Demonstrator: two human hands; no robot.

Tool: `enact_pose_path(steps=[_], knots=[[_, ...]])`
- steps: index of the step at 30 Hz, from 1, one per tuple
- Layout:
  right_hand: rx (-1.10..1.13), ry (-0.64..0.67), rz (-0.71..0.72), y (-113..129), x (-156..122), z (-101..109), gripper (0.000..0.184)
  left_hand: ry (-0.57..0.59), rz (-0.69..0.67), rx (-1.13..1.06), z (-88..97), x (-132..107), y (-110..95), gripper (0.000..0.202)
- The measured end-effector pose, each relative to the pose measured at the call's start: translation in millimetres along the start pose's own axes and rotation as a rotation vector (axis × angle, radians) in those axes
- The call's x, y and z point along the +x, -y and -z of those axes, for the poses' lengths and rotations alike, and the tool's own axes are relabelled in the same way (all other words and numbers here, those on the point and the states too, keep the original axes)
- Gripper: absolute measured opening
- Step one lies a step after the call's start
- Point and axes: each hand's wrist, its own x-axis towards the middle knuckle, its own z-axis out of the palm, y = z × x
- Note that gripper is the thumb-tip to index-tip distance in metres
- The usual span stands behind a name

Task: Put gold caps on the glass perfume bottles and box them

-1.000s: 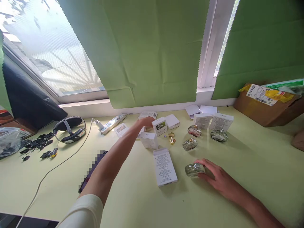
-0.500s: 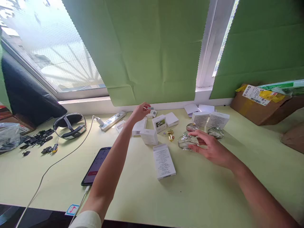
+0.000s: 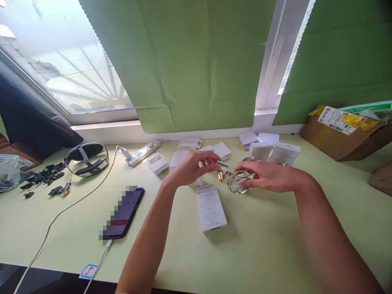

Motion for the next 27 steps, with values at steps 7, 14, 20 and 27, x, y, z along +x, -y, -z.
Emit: enact_pose_path(steps=[7, 14, 20, 27], knots=[[-0.053, 0.017, -0.083, -10.8, 0.2, 3.7, 0.043, 0.023, -0.032, 0.001, -0.1, 1.7, -7.4, 0.021], [-0.071, 0.035, -0.055, -6.1, 3.6, 3.0, 0.042, 0.101, -0.057, 0.023, -9.9, 5.5, -4.6, 0.02], [-0.087, 0.05, -0.045, -5.0, 5.2, 1.6, 0.047, 0.133, -0.068, -0.002, -16.5, 5.4, -0.1, 0.017], [-0.124, 0.004, -0.04, -6.7, 7.0, -0.6, 0.044, 0.094, -0.028, -0.062, -20.2, 3.4, 0.3, 0.012]])
